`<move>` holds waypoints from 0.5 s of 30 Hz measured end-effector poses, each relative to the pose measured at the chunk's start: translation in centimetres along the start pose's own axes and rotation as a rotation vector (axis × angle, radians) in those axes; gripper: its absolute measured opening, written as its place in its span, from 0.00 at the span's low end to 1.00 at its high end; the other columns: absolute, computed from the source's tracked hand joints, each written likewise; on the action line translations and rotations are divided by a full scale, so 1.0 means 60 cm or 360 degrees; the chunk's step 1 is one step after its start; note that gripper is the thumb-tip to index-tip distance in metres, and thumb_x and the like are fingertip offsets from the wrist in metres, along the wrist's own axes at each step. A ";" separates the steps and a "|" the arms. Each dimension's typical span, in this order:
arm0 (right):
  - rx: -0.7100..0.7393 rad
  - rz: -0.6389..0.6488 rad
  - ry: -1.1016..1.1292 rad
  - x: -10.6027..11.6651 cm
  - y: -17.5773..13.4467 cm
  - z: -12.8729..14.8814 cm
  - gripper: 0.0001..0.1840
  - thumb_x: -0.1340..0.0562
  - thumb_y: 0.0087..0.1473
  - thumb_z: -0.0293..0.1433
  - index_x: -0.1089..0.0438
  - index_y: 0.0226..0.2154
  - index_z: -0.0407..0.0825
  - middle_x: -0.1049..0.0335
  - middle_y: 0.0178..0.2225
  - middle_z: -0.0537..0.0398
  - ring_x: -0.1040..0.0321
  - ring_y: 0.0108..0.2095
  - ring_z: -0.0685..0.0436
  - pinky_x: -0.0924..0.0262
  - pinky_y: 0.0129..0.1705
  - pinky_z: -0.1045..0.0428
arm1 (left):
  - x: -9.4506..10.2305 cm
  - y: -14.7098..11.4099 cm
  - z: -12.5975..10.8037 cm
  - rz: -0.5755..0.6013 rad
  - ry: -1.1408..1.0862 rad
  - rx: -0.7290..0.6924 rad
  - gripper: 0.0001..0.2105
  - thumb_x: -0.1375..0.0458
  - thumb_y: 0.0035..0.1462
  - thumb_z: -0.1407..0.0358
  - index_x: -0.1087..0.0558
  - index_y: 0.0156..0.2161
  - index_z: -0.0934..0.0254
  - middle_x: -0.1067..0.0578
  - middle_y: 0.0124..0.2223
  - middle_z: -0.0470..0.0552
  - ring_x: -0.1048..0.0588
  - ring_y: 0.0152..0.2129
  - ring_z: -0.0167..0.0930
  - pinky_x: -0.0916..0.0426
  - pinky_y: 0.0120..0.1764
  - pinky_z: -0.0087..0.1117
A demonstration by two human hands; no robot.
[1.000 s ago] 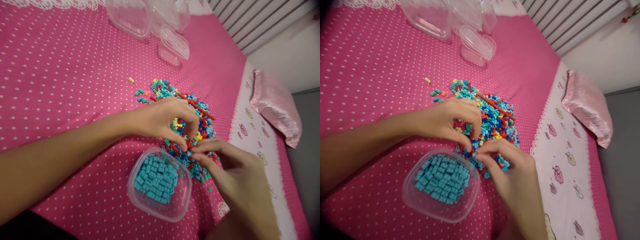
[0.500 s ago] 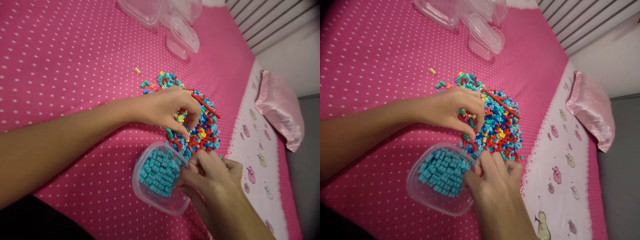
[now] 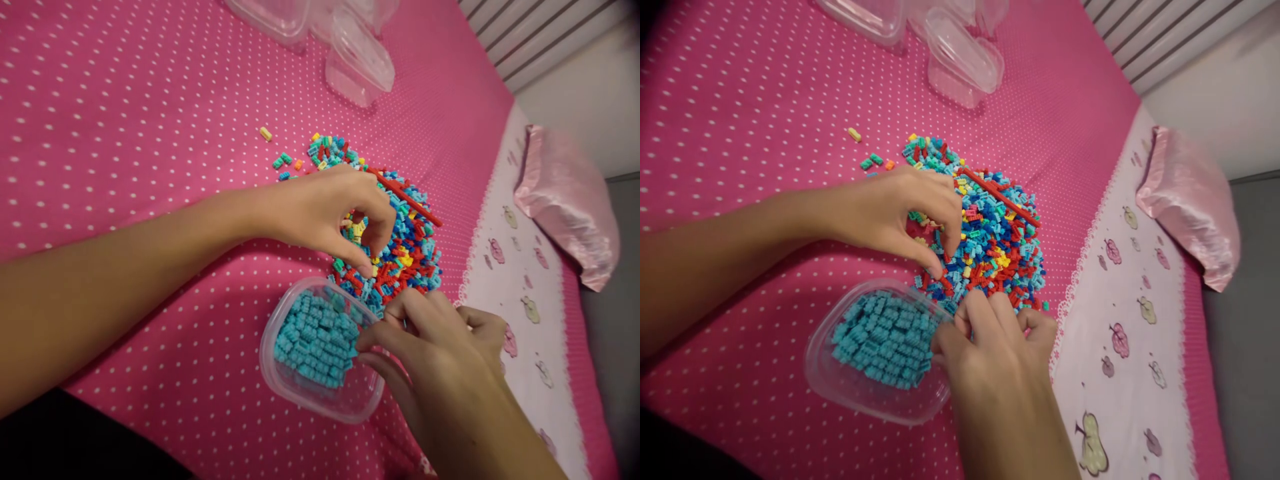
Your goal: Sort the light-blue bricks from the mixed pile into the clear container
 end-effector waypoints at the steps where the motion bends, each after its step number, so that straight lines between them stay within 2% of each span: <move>1: 0.0000 0.0002 -0.0020 0.000 0.000 0.001 0.14 0.32 0.49 0.21 0.28 0.20 0.55 0.33 0.25 0.58 0.39 0.30 0.44 0.60 0.38 0.45 | 0.000 0.000 0.000 -0.0001 0.0004 0.0000 0.07 0.29 0.52 0.62 0.21 0.32 0.63 0.21 0.32 0.46 0.26 0.33 0.29 0.36 0.42 0.30; 9: 0.0048 0.0022 -0.0091 -0.004 -0.002 0.012 0.12 0.36 0.47 0.21 0.29 0.21 0.54 0.33 0.25 0.57 0.38 0.30 0.43 0.60 0.37 0.46 | 0.000 -0.002 0.000 -0.0012 0.0025 -0.0034 0.06 0.32 0.55 0.63 0.20 0.33 0.63 0.21 0.32 0.45 0.26 0.33 0.27 0.36 0.43 0.30; 15: 0.0156 0.0107 -0.0106 0.000 0.000 0.013 0.11 0.37 0.47 0.21 0.28 0.21 0.53 0.32 0.25 0.58 0.36 0.27 0.44 0.60 0.36 0.46 | -0.001 0.000 0.001 -0.0014 0.0021 -0.0035 0.06 0.30 0.53 0.63 0.20 0.32 0.62 0.20 0.32 0.44 0.26 0.32 0.27 0.37 0.41 0.30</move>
Point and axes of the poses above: each hand's wrist, its own y-axis towards the middle knuckle, its own x-axis out of the back of the hand, z = x × y, the point moved 6 cm from there along y, towards the middle knuckle
